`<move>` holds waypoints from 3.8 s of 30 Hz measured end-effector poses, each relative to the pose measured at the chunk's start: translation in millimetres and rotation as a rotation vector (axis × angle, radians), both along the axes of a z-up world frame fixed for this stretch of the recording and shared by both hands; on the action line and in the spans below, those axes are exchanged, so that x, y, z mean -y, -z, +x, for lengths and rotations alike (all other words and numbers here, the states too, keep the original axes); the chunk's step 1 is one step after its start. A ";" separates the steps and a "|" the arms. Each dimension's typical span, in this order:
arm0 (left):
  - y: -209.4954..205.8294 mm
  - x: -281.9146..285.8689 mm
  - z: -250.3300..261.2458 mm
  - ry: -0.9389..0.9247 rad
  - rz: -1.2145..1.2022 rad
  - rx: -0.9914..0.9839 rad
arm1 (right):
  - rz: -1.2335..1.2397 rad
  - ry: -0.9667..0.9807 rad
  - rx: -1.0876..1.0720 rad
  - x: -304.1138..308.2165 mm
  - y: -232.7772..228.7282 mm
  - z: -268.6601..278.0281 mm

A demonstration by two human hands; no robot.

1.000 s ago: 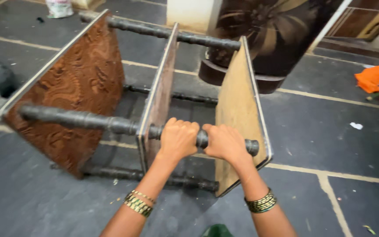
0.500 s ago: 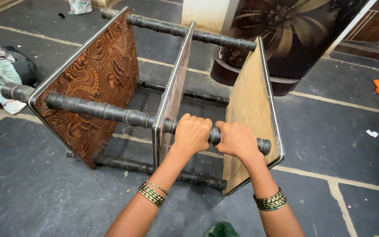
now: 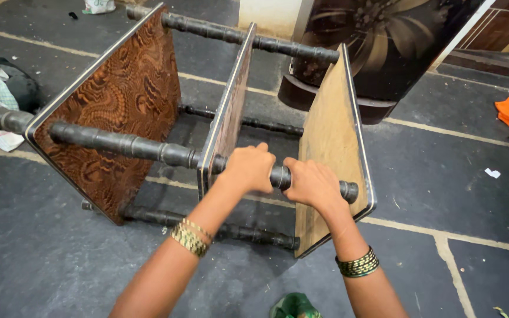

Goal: The person assembles a small wooden table by inserting and tightening black cylindrical legs into holes on the tabletop. They rotate the table to access each corner and secure the legs by hand.

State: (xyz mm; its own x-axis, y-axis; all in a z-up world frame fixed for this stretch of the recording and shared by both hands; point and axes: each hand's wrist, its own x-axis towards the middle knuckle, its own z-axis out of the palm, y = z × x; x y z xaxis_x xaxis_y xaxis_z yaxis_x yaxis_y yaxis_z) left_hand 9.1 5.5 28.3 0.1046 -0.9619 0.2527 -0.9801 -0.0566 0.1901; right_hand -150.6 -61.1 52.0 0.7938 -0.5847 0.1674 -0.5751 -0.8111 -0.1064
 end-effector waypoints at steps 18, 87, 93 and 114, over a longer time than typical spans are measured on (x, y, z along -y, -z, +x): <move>4.2 -3.1 -4.6 -0.060 0.130 0.065 | -0.074 0.019 0.020 -2.0 13.0 -1.1; 17.5 -132.2 86.3 -0.186 -0.723 -0.094 | -0.388 -0.083 0.319 -38.7 35.1 -24.2; 39.6 -112.2 98.3 -0.218 -0.584 0.182 | -0.290 -0.130 0.094 -45.7 24.1 38.6; 40.1 -83.6 124.1 -0.291 -0.294 0.256 | 0.250 -0.118 -0.278 -15.5 -9.4 96.2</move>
